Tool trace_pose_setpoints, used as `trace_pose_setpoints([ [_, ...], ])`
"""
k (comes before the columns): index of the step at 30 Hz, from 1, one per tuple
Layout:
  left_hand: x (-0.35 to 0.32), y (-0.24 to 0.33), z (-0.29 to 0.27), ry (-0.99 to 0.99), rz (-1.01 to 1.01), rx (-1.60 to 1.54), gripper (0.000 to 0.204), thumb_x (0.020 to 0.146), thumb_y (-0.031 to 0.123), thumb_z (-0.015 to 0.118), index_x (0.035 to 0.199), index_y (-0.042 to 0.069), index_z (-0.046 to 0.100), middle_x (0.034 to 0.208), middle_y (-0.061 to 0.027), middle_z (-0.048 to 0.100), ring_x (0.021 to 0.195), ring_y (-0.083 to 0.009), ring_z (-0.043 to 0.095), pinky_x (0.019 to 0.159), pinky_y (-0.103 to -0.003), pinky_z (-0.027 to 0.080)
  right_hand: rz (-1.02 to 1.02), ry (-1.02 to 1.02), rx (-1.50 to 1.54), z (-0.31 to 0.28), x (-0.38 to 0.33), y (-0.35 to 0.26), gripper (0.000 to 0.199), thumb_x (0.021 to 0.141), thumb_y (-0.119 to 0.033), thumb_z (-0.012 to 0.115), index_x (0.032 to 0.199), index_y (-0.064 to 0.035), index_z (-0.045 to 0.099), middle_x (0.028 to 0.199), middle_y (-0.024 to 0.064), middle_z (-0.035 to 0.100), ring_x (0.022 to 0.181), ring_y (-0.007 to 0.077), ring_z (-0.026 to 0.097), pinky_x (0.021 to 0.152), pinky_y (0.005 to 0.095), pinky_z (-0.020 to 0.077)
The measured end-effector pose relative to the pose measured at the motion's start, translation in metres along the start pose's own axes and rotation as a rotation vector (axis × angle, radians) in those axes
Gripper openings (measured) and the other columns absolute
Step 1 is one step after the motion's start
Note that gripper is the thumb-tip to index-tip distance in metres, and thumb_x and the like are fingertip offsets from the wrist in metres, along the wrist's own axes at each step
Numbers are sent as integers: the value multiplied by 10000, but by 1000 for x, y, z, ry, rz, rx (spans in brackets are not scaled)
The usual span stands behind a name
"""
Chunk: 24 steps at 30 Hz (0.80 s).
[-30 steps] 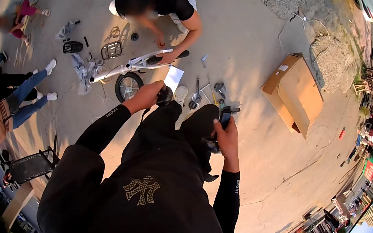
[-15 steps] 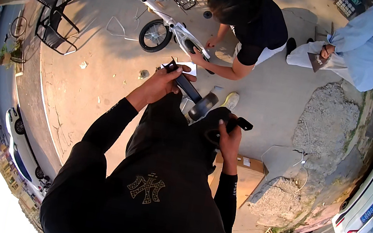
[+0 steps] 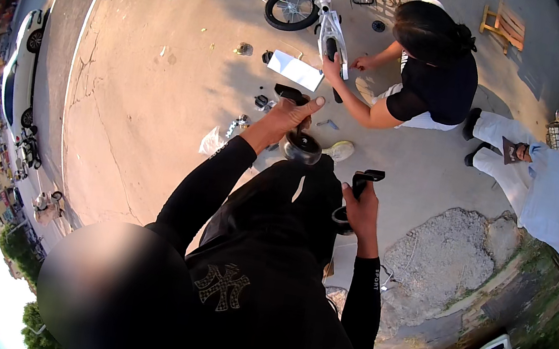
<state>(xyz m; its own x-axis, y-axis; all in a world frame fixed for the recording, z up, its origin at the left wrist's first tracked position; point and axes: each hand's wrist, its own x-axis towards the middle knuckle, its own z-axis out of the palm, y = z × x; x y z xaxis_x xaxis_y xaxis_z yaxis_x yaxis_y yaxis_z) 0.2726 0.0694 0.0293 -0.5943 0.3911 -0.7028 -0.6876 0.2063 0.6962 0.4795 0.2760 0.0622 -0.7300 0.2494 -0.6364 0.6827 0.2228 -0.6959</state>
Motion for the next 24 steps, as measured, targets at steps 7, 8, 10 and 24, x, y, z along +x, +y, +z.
trace_pose_setpoints([
  [7, -41, -95, -15, 246, 166, 715, 394, 832, 341, 760, 770, 33, 522, 618, -118, 553, 605, -304, 601, 594, -411, 471, -89, -108, -430, 16, 11, 5, 512, 913, -281, 690, 1289, 2, 488, 1033, 246, 689, 935, 429, 679, 793, 489, 540],
  [8, -42, -112, -18, 254, 184, 758, 349, 837, 314, 740, 824, 35, 530, 655, -149, 580, 657, -362, 612, 625, -434, 485, -94, -112, -468, 21, 18, 14, 521, 912, -284, 690, 1291, 7, 482, 1042, 250, 686, 938, 430, 678, 796, 489, 541],
  [10, -48, -137, -27, 228, 144, 769, 317, 869, 284, 680, 1017, 57, 514, 752, -200, 639, 762, -439, 643, 678, -488, 502, -100, -125, -531, 34, 32, 28, 527, 914, -282, 685, 1292, 17, 474, 1054, 261, 680, 948, 432, 675, 805, 495, 544],
  [24, 166, -345, -84, 286, 33, 1315, 252, 848, 72, 628, 1033, 57, 458, 866, -140, 601, 801, -330, 681, 676, -445, 539, -25, -297, -750, 164, 281, 278, 426, 914, -232, 676, 1195, -12, 443, 993, 264, 666, 940, 444, 665, 798, 521, 538],
])
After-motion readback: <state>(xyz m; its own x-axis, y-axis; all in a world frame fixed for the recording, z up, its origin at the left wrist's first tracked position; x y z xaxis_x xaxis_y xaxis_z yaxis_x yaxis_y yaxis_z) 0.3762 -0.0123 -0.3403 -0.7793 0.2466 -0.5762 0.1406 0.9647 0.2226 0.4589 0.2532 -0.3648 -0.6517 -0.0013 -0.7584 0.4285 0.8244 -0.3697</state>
